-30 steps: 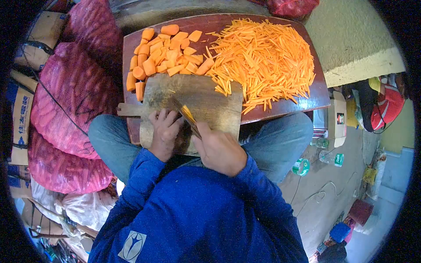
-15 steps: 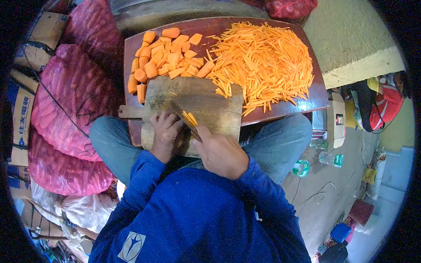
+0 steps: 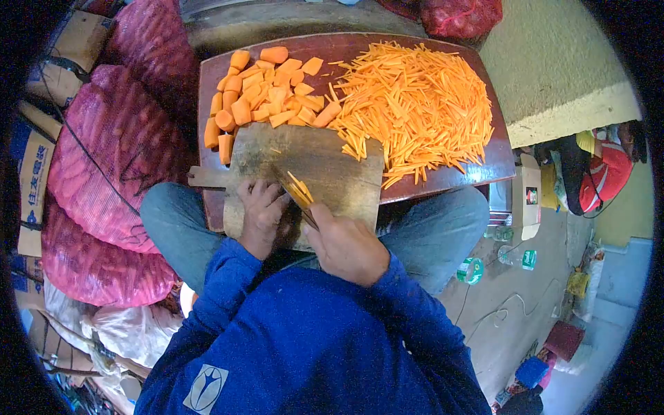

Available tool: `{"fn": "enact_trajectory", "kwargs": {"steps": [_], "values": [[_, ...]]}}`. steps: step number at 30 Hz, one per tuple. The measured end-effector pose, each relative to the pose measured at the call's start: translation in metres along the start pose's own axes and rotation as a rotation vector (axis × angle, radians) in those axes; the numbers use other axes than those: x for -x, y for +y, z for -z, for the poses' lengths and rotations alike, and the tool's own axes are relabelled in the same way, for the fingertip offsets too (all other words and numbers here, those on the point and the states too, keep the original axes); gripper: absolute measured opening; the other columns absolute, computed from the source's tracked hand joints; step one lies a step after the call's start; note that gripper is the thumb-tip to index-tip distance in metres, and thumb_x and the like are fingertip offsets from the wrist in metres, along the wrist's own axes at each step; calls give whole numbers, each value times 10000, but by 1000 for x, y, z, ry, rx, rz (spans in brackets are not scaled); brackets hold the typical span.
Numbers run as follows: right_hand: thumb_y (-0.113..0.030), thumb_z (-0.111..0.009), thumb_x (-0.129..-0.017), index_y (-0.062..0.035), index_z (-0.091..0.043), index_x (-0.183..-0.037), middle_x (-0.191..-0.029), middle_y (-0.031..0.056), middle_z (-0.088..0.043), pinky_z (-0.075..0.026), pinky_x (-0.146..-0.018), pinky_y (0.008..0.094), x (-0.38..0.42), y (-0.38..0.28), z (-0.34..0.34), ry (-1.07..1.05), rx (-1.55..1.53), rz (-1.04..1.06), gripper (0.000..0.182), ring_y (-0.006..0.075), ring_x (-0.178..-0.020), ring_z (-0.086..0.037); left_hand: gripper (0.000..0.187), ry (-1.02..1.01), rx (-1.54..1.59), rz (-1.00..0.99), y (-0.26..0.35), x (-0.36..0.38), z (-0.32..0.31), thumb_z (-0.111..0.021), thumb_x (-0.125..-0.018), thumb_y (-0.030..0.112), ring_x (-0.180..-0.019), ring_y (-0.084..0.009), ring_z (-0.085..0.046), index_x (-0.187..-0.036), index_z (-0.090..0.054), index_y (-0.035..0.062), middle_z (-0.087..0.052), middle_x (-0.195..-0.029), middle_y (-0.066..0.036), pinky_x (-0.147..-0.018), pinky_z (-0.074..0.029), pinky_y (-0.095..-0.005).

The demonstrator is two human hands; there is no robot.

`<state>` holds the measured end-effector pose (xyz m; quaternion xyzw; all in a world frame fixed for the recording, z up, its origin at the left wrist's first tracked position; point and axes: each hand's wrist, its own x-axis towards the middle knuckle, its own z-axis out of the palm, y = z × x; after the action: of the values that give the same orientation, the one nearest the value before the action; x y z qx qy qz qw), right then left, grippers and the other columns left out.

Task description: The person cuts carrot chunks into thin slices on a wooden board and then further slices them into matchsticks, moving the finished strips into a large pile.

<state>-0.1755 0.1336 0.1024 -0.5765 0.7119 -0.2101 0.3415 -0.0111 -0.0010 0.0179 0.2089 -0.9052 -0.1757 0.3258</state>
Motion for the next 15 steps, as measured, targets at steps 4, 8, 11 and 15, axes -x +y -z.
{"fn": "enact_trajectory", "kwargs": {"steps": [4,8,11,15], "values": [[-227,-628,-1052,1,-569,-1244,-854,338,-675,-508,-705,634,-16,2,-3,54,21,22,304,562,-821,-673,311,-3,-5,-18,1,1,0,-797,-750,102,-1059,-286,-638,-1057,-759,74,-701,-1047,-62,-983,-371,-507],[-249,-608,-1062,-1,-546,-1245,-848,339,-688,-520,-719,650,1,-1,3,14,-19,20,315,565,-818,-681,320,22,24,0,0,4,-3,-784,-744,108,-1071,-295,-631,-1061,-755,69,-692,-1052,-67,-982,-374,-508],[-272,-594,-1070,-6,-522,-1254,-825,342,-693,-527,-723,667,-2,1,-5,34,-19,18,331,572,-804,-686,312,-40,18,-7,1,3,4,-788,-740,105,-1049,-304,-621,-1048,-754,64,-677,-1034,-67,-970,-377,-508],[-261,-595,-1067,-18,-523,-1291,-832,345,-697,-523,-724,668,-11,11,-6,58,-19,39,339,570,-809,-687,317,-48,19,1,3,4,0,-783,-748,107,-1020,-313,-604,-1059,-757,56,-658,-1026,-75,-959,-375,-510]]}}
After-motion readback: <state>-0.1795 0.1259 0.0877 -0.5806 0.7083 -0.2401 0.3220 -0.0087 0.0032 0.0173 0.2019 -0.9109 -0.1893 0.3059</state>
